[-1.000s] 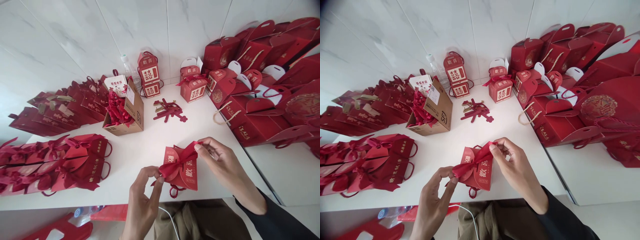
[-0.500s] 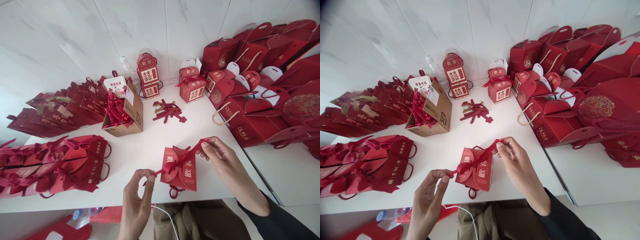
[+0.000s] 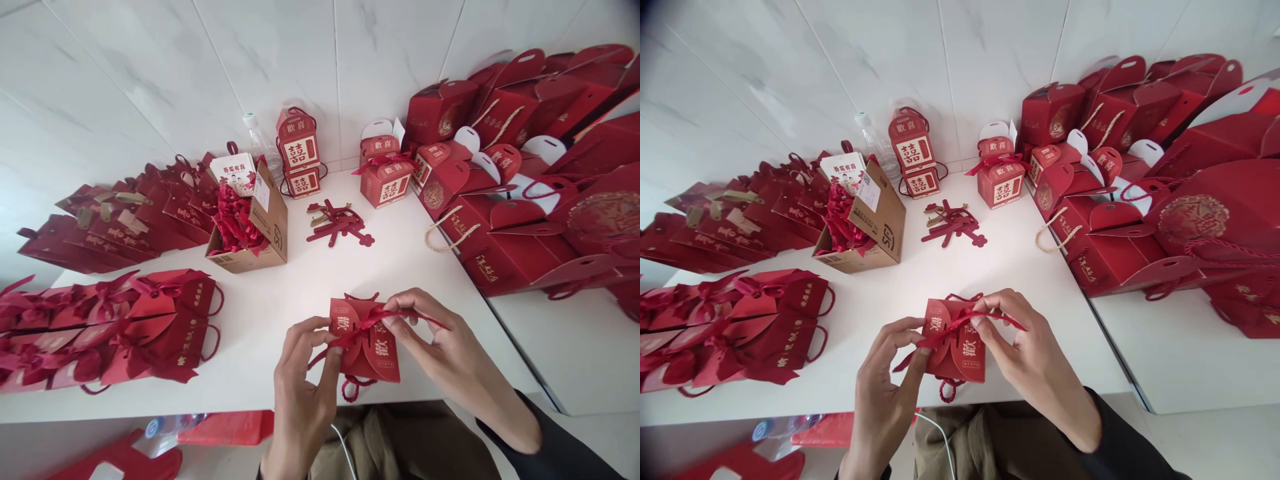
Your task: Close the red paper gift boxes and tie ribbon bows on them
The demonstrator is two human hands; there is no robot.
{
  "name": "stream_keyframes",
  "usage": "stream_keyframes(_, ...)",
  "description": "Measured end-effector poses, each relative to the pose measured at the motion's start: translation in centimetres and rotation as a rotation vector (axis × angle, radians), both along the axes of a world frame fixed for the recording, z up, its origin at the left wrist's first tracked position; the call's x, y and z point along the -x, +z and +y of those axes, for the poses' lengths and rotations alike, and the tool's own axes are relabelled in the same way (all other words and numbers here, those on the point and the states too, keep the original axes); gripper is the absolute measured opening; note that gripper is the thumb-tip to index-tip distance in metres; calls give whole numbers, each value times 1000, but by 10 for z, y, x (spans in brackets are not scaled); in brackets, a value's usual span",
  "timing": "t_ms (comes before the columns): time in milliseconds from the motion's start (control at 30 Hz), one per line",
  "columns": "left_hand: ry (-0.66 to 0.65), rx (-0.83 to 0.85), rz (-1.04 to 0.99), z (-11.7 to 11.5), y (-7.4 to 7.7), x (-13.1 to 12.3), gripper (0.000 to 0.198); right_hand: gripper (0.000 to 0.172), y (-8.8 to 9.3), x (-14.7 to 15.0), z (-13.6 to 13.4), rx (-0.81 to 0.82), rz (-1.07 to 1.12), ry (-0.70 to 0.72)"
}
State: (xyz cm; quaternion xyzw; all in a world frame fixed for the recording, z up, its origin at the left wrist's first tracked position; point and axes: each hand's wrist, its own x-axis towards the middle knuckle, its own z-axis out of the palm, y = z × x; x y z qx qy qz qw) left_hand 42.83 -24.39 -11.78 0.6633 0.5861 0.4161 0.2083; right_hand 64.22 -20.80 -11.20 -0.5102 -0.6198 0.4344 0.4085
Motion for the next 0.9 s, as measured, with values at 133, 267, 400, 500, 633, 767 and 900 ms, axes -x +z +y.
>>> stream_keyframes(133, 12, -9, 49, 0, -3, 4, 14, 19, -1, -3, -3, 21, -48, 8)
stream_keyframes(267, 14, -34, 76, -1, -3, 7, 13, 28, -3, -2, -5, 81, -87, -20)
stream_keyframes(400, 24, -34, 84, -2, -4, 8, 11, 23, -5, -3, -6, 62, -81, -21)
stream_keyframes(500, 60, -30, 78, -4, -6, 8, 11, 18, -5, -4, -7, 87, -53, 5)
stream_keyframes(633, 109, -25, 58, -6, -9, 7, 10, 25, -7, -5, -8, 163, -30, 16)
stream_keyframes(767, 101, 32, 0, -7, -4, 8, 10, 25, -11, -8, -10, 160, -54, 9)
stream_keyframes(900, 46, 191, -80, -13, 2, 13, 22, 36, -7, -10, -10, 97, -76, -6)
